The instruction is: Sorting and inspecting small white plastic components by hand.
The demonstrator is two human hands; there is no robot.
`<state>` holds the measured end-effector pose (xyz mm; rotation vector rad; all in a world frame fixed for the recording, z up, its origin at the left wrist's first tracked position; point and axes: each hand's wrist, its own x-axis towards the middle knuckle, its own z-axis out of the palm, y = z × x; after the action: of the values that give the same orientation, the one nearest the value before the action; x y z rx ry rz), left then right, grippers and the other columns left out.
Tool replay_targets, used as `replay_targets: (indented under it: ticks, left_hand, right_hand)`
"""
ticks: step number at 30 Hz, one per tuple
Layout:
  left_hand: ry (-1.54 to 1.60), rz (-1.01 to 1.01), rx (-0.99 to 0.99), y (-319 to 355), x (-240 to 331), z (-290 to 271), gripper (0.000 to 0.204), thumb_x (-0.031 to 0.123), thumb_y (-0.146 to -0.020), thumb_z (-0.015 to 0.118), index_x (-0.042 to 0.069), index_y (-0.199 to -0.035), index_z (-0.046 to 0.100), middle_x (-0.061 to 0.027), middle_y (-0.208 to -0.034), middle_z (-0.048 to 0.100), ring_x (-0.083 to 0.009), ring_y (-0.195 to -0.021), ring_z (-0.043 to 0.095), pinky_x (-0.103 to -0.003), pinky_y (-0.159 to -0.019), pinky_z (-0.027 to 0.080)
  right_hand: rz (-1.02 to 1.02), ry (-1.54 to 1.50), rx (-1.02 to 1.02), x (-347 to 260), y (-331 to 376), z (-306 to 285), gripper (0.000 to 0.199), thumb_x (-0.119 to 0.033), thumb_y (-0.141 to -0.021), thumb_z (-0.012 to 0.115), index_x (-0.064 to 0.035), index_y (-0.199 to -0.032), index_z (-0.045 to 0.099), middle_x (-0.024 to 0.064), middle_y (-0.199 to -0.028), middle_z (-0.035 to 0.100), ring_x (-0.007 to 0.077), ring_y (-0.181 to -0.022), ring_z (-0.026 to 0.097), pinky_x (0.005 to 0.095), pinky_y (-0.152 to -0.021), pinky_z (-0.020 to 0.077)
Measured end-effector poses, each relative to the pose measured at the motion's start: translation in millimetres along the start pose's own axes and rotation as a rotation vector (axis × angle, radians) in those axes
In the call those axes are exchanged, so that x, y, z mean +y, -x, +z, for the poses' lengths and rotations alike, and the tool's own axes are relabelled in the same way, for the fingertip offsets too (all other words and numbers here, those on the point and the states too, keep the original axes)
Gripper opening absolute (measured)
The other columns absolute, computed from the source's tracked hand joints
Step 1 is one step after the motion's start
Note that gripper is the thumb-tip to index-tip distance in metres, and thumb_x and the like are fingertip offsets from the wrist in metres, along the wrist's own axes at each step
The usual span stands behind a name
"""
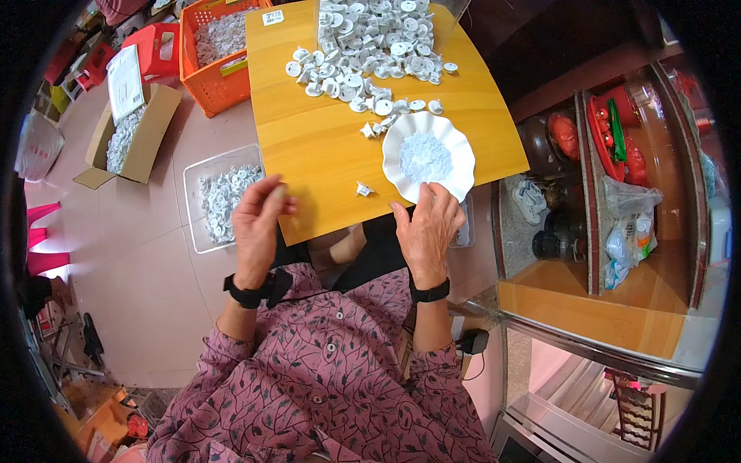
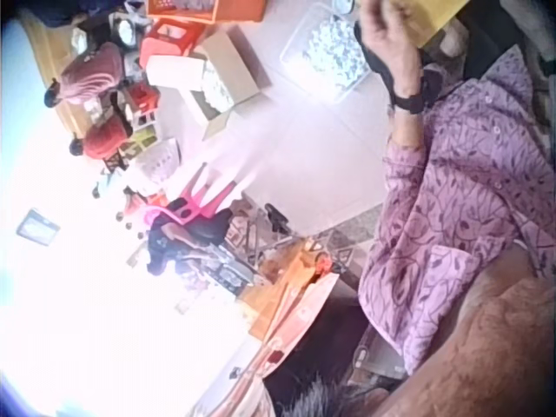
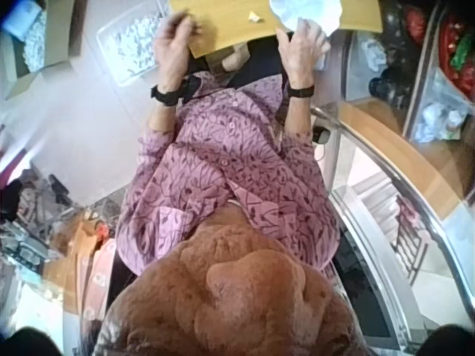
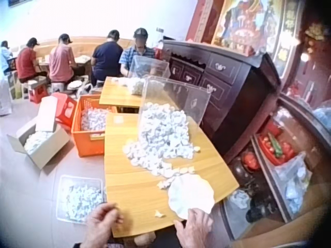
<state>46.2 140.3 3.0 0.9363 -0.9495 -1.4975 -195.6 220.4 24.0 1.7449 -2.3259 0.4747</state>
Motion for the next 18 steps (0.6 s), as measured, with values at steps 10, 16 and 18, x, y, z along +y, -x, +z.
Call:
replay_targets:
  ticks: [10, 16, 18]
  left_hand:
    - [-0.770, 0.559, -0.265, -3.6, -23.3, 72.2, 0.029, 0.003, -0.083, 0.069, 0.002, -0.112, 0.066, -0.0175, -0.103, 0.060, -0.0307, -0.089, 0.063, -0.036, -0.075, 0.053]
    - [-0.913, 0.560, -0.347, -4.2, -30.7, 76.0, 0.023, 0.006, -0.081, 0.072, 0.002, -0.103, 0.067, -0.0180, -0.098, 0.058, -0.0340, -0.088, 0.060, -0.040, -0.074, 0.052]
    - [-0.915, 0.570, -0.330, -2.7, -31.6, 75.3, 0.020, 0.006, -0.081, 0.072, 0.001, -0.100, 0.067, -0.0174, -0.096, 0.058, -0.0340, -0.087, 0.060, -0.040, -0.073, 0.052]
  right_hand:
    - [-0.004, 0.007, 0.004, 6.4, 0.8, -0.7, 0.047, -0.028, -0.085, 0.073, 0.0015, -0.120, 0.058, 0.0157, -0.123, 0.051, 0.0324, -0.120, 0.043, 0.0537, -0.103, 0.0269]
    - [-0.030, 0.027, -0.023, 14.7, 4.1, 3.7, 0.045, -0.026, -0.086, 0.071, -0.0007, -0.121, 0.059, 0.0164, -0.123, 0.051, 0.0329, -0.121, 0.043, 0.0546, -0.104, 0.0258]
    - [-0.042, 0.013, -0.024, 18.0, 5.6, 4.2, 0.044, -0.026, -0.086, 0.071, -0.0009, -0.121, 0.059, 0.0165, -0.123, 0.051, 0.0330, -0.121, 0.042, 0.0551, -0.104, 0.0255]
